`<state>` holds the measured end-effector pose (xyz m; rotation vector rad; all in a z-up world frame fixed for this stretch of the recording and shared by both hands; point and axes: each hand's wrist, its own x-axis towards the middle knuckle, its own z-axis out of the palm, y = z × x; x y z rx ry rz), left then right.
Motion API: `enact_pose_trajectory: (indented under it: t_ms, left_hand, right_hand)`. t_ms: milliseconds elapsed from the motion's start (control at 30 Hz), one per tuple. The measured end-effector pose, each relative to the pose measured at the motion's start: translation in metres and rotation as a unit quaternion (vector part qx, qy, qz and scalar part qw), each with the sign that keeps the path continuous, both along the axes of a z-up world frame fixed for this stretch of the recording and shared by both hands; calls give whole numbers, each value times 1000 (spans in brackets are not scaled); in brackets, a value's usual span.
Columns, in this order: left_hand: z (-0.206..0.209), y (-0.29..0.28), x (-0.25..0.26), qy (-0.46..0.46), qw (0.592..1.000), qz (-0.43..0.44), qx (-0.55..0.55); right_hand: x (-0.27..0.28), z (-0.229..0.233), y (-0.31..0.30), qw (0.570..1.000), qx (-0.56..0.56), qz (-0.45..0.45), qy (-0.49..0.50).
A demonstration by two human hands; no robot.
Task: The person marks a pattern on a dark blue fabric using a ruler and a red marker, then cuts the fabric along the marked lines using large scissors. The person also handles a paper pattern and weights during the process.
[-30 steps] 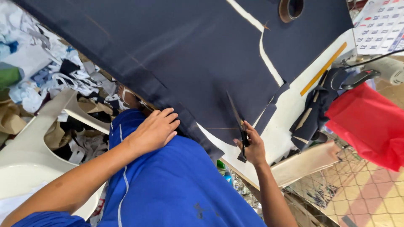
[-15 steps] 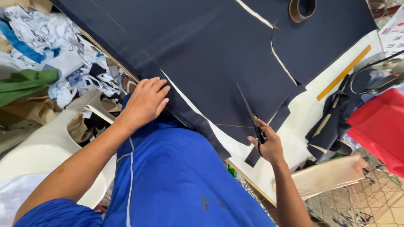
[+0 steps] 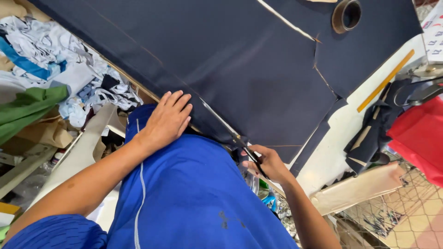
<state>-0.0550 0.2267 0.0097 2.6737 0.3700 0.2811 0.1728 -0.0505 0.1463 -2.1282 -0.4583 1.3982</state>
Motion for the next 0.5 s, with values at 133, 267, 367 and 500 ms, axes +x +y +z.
enact_pose_trajectory:
  t_ms: [133, 267, 367, 500]
  left_hand:
    - [-2, 1, 1, -26, 1000, 3, -15]
    - [-4, -4, 1, -40, 999, 12, -11]
    - [-6, -6, 2, -36, 999, 10, -15]
    - [-7, -7, 0, -41, 999, 19, -23]
  right_hand:
    - [11, -6, -2, 998, -58, 12, 36]
    - [17, 36, 17, 992, -115, 19, 56]
    - [23, 38, 31, 990, -120, 38, 61]
    - [25, 3, 47, 992, -94, 58, 63]
